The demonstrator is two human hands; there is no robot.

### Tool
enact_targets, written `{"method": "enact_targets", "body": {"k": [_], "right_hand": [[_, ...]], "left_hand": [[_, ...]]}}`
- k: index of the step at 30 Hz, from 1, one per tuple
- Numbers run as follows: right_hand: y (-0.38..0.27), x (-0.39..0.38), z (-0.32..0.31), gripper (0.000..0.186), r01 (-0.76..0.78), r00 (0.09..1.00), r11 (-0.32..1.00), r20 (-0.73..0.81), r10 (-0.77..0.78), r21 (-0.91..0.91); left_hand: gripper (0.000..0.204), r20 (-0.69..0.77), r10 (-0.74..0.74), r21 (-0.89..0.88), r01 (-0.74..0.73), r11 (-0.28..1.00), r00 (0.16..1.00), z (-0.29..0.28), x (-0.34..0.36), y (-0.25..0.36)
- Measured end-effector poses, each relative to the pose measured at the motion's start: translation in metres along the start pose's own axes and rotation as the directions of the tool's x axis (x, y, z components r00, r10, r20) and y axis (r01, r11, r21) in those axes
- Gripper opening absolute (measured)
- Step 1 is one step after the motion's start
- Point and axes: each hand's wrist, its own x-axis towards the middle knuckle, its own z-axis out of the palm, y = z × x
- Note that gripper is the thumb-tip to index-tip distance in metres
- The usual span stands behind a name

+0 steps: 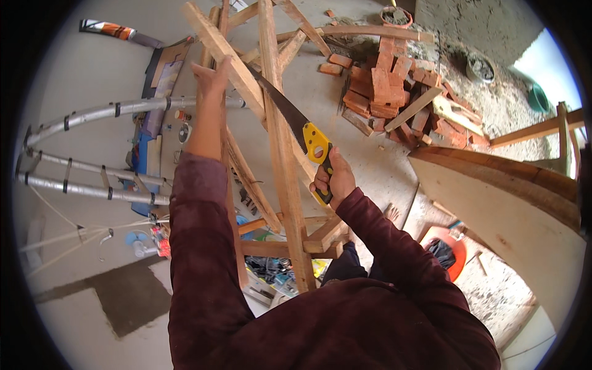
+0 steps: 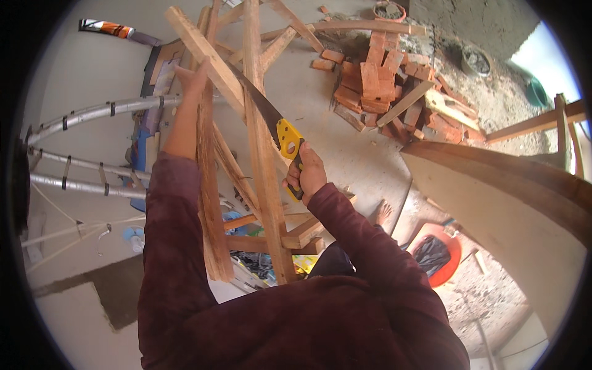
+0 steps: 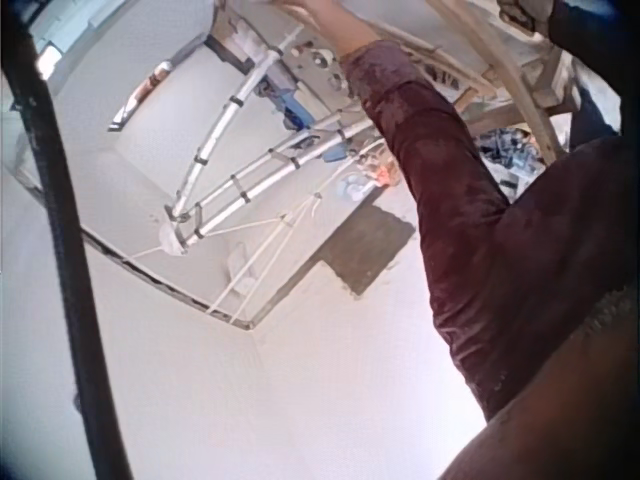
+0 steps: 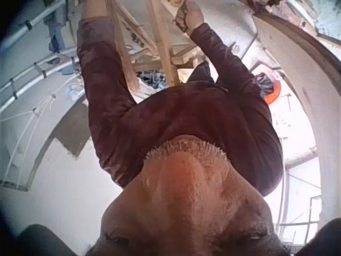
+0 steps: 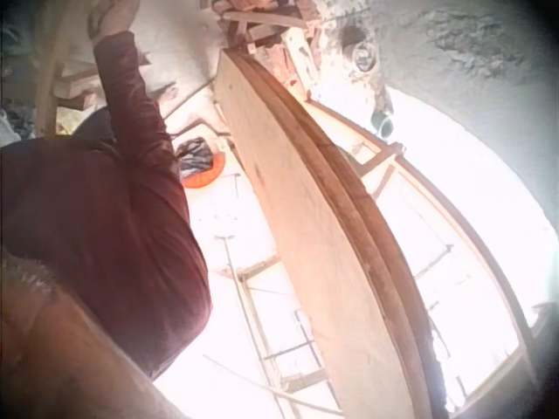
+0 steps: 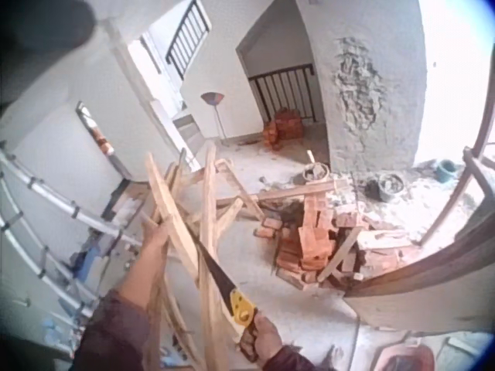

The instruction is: The person uses a hammer to drive a nail into a wooden frame and then uses a hand saw to cut through a piece of lumber on a construction site.

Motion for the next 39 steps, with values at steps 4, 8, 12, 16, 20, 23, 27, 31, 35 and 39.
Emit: {"method": "enact_targets", "body": {"k": [4,8,12,16,20,23,27,31,35,39], "right_hand": [[0.009,-0.006,0.014,0.045,0.015,1.0,1.0,-0.012,-0.015,-0.01],[0.004,-0.013,0.02,0.042,0.054,0.996,0.998,-0.069,-0.057,-0.043],[0.012,0.003,0.034,0.041,0.05,0.998,0.997,-0.035,-0.052,-0.06],[-0.007,0.06,0.039,0.037,0.043,0.997,0.993,-0.055,-0.049,-0.108],[0.005,0.007,0.002,0.034,-0.013,0.997,0.993,-0.073,0.005,-0.118],[-0.011,-0.066,-0.014,0.033,-0.039,0.999,0.99,-0.008,0.038,-0.138],[-0.016,0.027,0.007,0.033,0.001,0.999,0.969,-0.035,-0.01,-0.247],[-0.02,0.086,0.047,0.037,0.04,0.999,0.967,-0.006,-0.043,-0.252],[-0.034,0.002,0.044,0.032,-0.07,0.997,0.974,-0.048,0.061,-0.216],[-0.044,-0.032,0.044,0.036,-0.13,0.991,0.98,0.018,0.134,-0.15]], "left_hand": [[0.109,0.093,-0.133,-0.228,0.151,0.962,0.987,0.025,0.05,0.004],[0.086,0.098,-0.078,-0.536,0.119,0.836,0.992,0.062,0.039,0.008],[0.072,-0.049,-0.062,-0.473,0.031,0.88,0.997,0.055,0.043,-0.012],[0.064,-0.051,-0.047,-0.595,0.007,0.804,0.998,0.068,0.032,0.014],[0.063,-0.029,-0.096,-0.503,0.069,0.862,0.995,0.058,0.019,0.023],[0.063,-0.091,-0.014,-0.597,-0.043,0.801,0.996,0.039,0.034,0.002],[0.062,-0.057,-0.147,-0.543,0.093,0.834,0.987,0.048,0.028,0.023],[0.065,-0.061,-0.037,-0.561,-0.003,0.828,0.997,0.068,0.033,0.016],[0.065,-0.064,-0.107,-0.501,0.06,0.863,0.992,0.055,0.024,0.011],[0.064,-0.058,-0.104,-0.507,0.061,0.86,0.993,0.027,0.018,0.011]]}}
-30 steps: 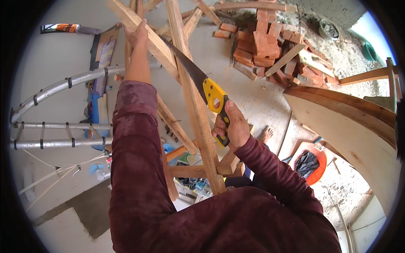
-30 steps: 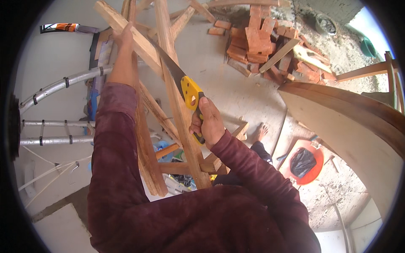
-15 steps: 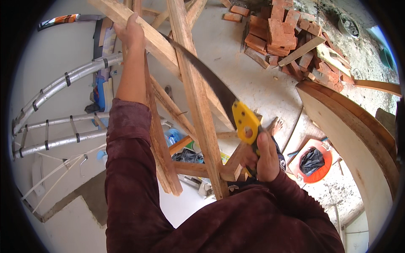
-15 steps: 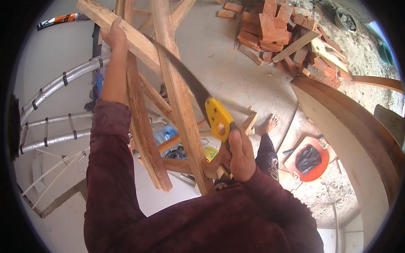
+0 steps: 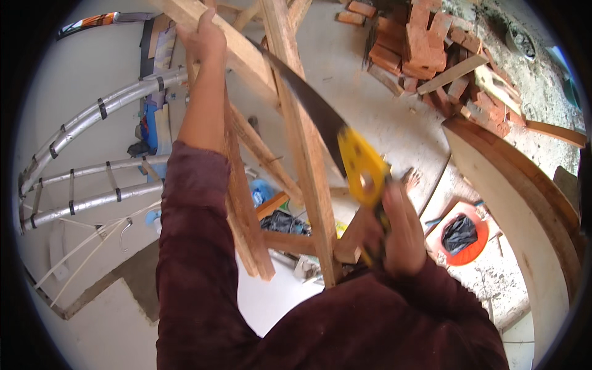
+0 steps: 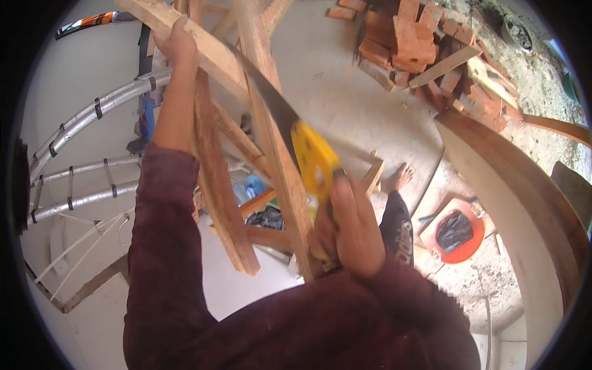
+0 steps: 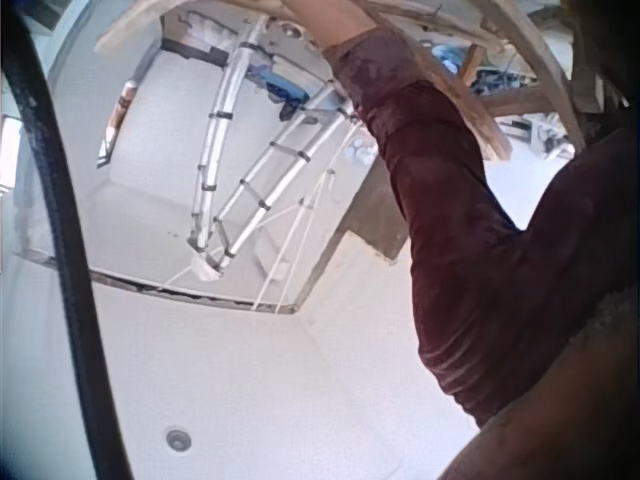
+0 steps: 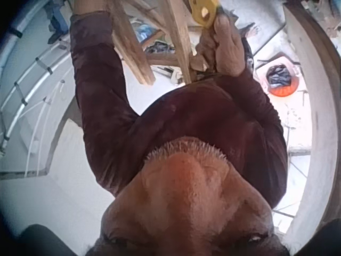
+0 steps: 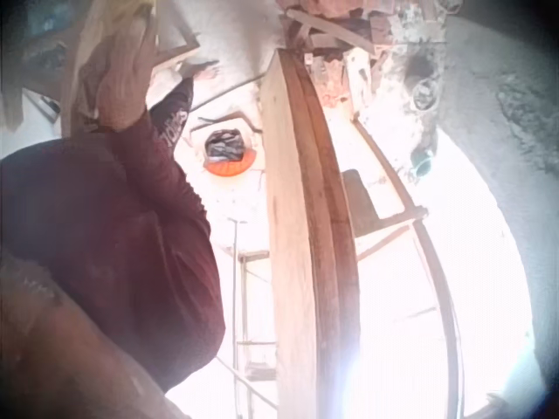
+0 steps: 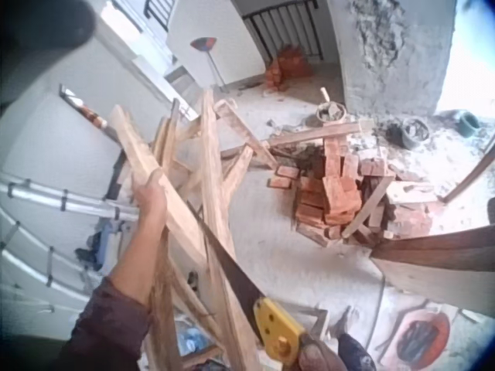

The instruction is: The person uses a hammer to drive a nail into a wooden frame and then uses a hand saw to cut through a piece of lumber on a construction site.

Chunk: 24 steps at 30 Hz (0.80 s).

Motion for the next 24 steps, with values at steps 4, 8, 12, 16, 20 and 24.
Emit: {"method": "enact_targets", "body": {"k": [4,8,12,16,20,24], "right_hand": [[-0.002,0.157,0.019,0.033,0.22,0.967,0.971,-0.108,-0.23,-0.096],[0.006,0.119,0.008,0.032,0.118,0.992,0.993,-0.049,-0.117,0.021],[-0.001,-0.036,-0.005,0.04,0.016,0.987,0.992,-0.161,0.004,0.126],[0.006,0.083,0.0,0.033,0.028,0.989,0.993,-0.143,-0.045,-0.119],[-0.009,0.171,0.008,0.027,0.227,0.951,0.94,-0.15,-0.27,-0.256],[0.007,0.017,-0.018,0.04,0.024,0.996,0.966,-0.077,-0.045,-0.257]], "left_hand": [[0.064,0.047,0.031,-0.043,-0.029,0.999,0.998,0.047,0.008,-0.009],[0.061,-0.023,0.034,0.059,-0.033,0.998,0.999,0.039,0.008,-0.026],[0.06,0.016,0.088,0.003,-0.088,0.996,0.996,0.012,0.009,-0.015],[0.059,0.001,-0.019,-0.043,0.019,0.999,1.0,0.02,0.006,0.001],[0.059,0.062,0.153,-0.029,-0.151,0.988,0.986,0.063,0.015,-0.017],[0.059,0.016,0.074,0.031,-0.075,0.997,0.997,0.011,0.008,-0.02]]}}
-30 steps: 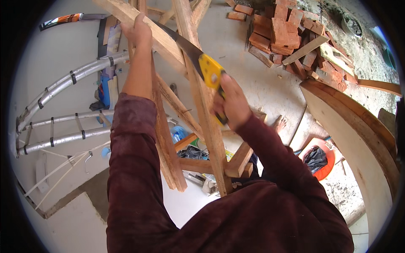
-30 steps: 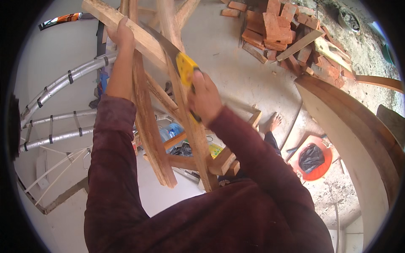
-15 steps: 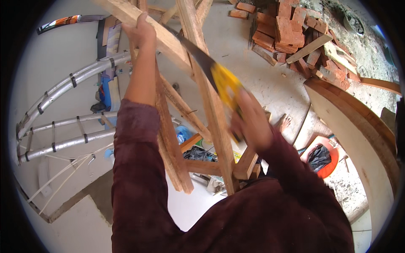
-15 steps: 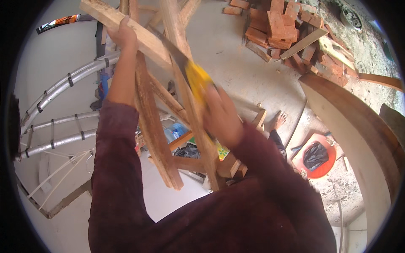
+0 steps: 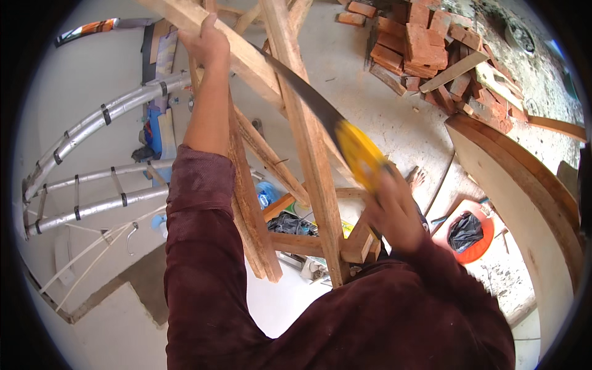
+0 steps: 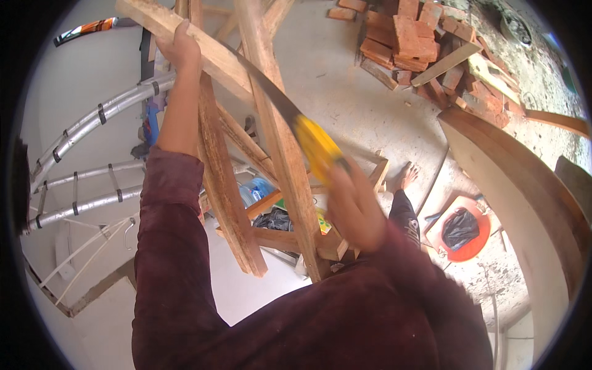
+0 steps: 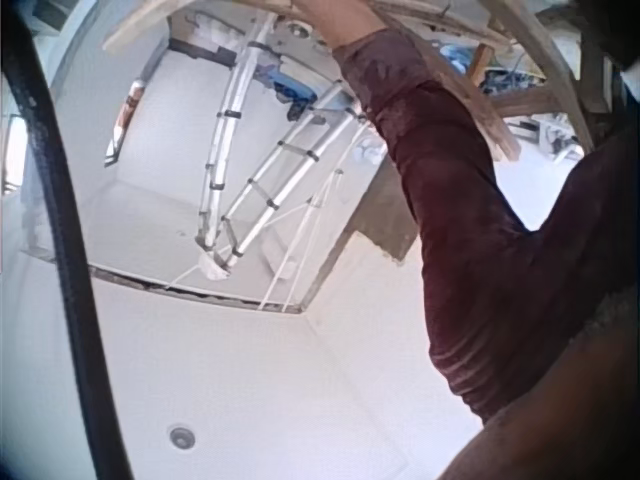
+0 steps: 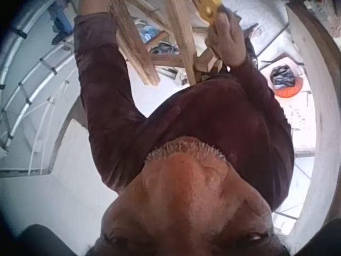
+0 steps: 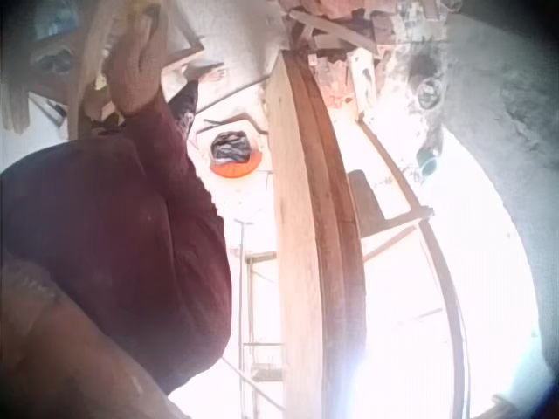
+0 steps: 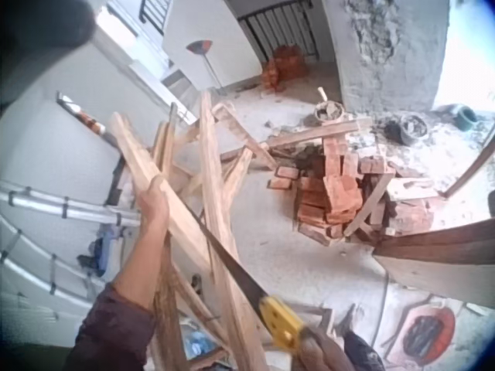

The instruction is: The person uses a hammer to drive a nail into a wooden frame and then uses a hand saw to cut through a piece of lumber on a construction site.

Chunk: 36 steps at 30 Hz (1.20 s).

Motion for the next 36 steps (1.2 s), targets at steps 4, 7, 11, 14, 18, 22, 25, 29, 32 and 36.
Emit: {"method": "enact_targets", "body": {"k": [4,7,11,14,18,22,25,29,32,36], "right_hand": [[0.01,0.017,0.007,0.039,0.105,0.987,0.949,-0.089,-0.137,-0.298],[0.005,0.143,0.027,0.035,0.228,0.948,0.911,-0.136,-0.288,-0.343],[0.01,0.106,0.02,0.028,0.152,0.985,0.986,-0.071,-0.156,-0.065],[0.001,-0.032,-0.004,0.042,-0.014,0.994,0.982,-0.107,0.035,0.188],[0.021,0.004,0.009,0.044,0.069,0.99,0.997,-0.123,-0.072,-0.027],[-0.026,0.145,0.031,0.033,0.125,0.985,0.986,-0.108,-0.136,-0.109],[-0.032,0.152,0.043,0.038,0.054,0.997,0.997,0.043,-0.057,0.054],[-0.033,0.144,0.033,0.041,0.148,0.974,0.981,0.153,-0.167,0.128],[-0.01,0.106,0.022,0.04,0.161,0.985,0.983,0.048,-0.166,0.09],[0.001,-0.045,-0.024,0.041,0.009,1.0,0.961,0.015,-0.013,0.276]], "left_hand": [[0.064,-0.017,-0.086,0.08,0.087,0.993,0.996,0.002,-0.007,0.022],[0.06,0.02,-0.006,0.073,0.004,0.997,1.0,0.026,-0.002,0.018],[0.066,0.044,0.029,0.132,-0.034,0.991,0.999,0.027,-0.003,-0.016],[0.062,0.039,-0.068,0.169,0.06,0.984,0.997,0.011,-0.008,0.013],[0.058,0.219,0.586,0.766,-0.51,0.392,0.78,-0.041,0.058,-0.081],[0.058,0.04,0.054,0.118,-0.058,0.991,0.998,0.037,-0.007,0.018],[0.06,0.045,-0.085,0.093,0.081,0.992,0.995,0.01,-0.008,0.019],[0.059,0.064,0.03,0.047,-0.033,0.998,0.997,0.016,0.006,0.008],[0.058,0.057,0.111,0.157,-0.119,0.981,0.992,0.011,0.004,0.005],[0.059,0.038,0.157,0.038,-0.158,0.987,0.987,-0.001,0.001,0.0]]}}
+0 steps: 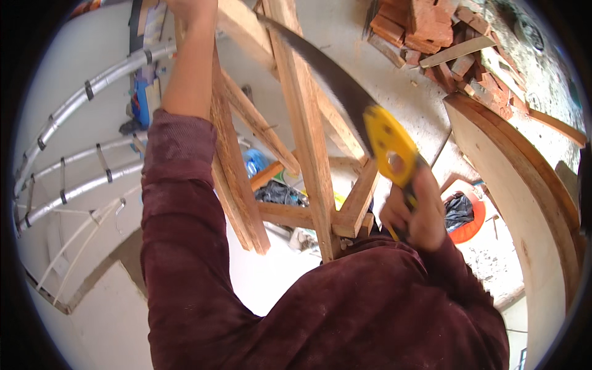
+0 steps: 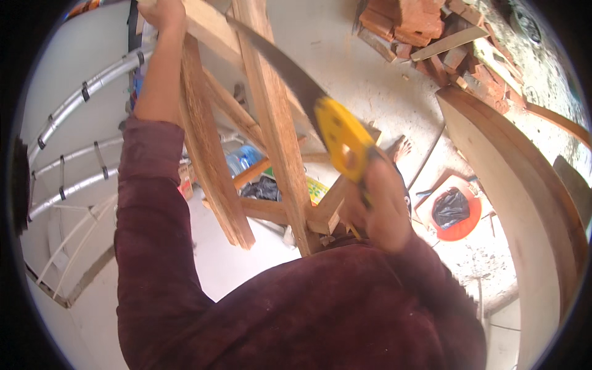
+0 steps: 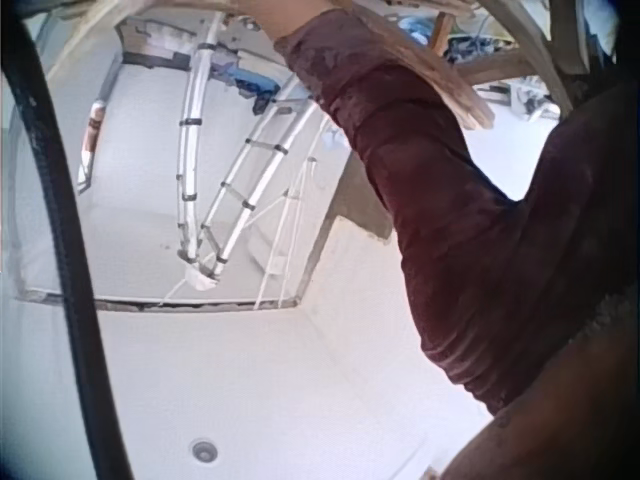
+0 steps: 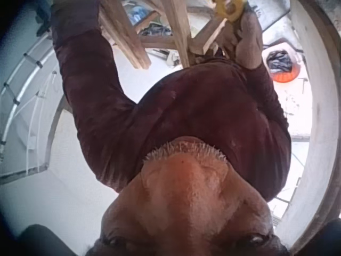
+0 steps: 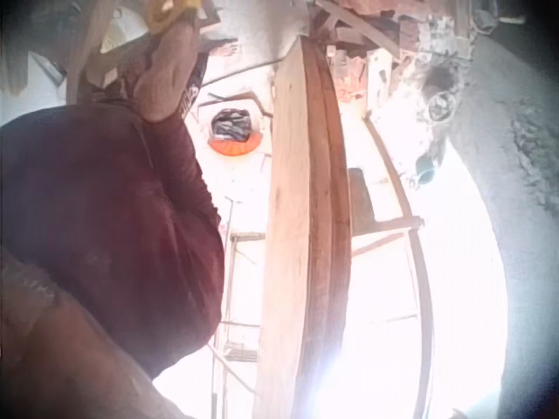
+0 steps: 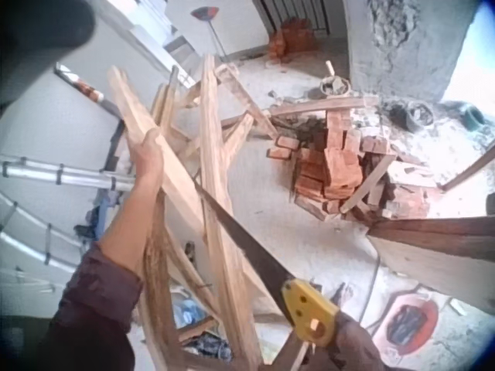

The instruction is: The person uses a hammer to drive a nail into a wooden frame and then uses a hand saw to cut through a piece of lumber on a construction site.

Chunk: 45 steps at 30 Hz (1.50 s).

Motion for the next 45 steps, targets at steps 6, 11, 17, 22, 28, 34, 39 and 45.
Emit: {"method": "enact_targets", "body": {"k": [6,11,17,22,28,34,39,45], "right_hand": [[0.01,0.021,-0.009,0.036,0.072,0.959,0.934,-0.233,-0.161,-0.349],[-0.038,-0.017,0.015,0.038,0.009,1.0,0.987,0.022,-0.005,-0.161],[-0.019,0.106,0.019,0.044,-0.046,0.998,0.988,0.023,0.05,-0.147],[-0.023,0.191,0.051,0.037,0.114,0.993,0.983,-0.01,-0.116,-0.141],[-0.058,0.018,0.018,0.042,-0.109,0.994,0.994,-0.02,0.109,0.031],[-0.034,0.208,0.056,0.031,0.326,0.932,0.745,0.065,-0.357,-0.581],[-0.025,0.079,0.041,0.04,0.137,0.99,0.912,0.038,-0.133,-0.386],[-0.048,0.062,0.03,0.046,0.216,0.976,0.965,0.031,-0.214,-0.151]], "left_hand": [[0.064,-0.052,-0.022,0.145,0.03,0.989,0.998,0.023,0.007,0.002],[0.062,-0.082,-0.197,0.151,0.208,0.966,0.977,0.026,0.006,0.0],[0.068,-0.102,-0.162,0.214,0.181,0.96,0.982,0.005,0.01,0.014],[0.064,-0.098,-0.19,0.111,0.2,0.973,0.977,0.044,0.003,0.002],[0.062,-0.071,-0.101,0.298,0.118,0.947,0.992,-0.004,0.01,-0.004],[0.065,-0.027,-0.195,0.152,0.197,0.969,0.98,0.043,0.002,0.015],[0.063,-0.046,-0.057,0.332,0.069,0.941,0.997,0.005,0.009,-0.018],[0.056,-0.089,-0.138,0.159,0.151,0.976,0.986,0.017,0.001,0.007]]}}
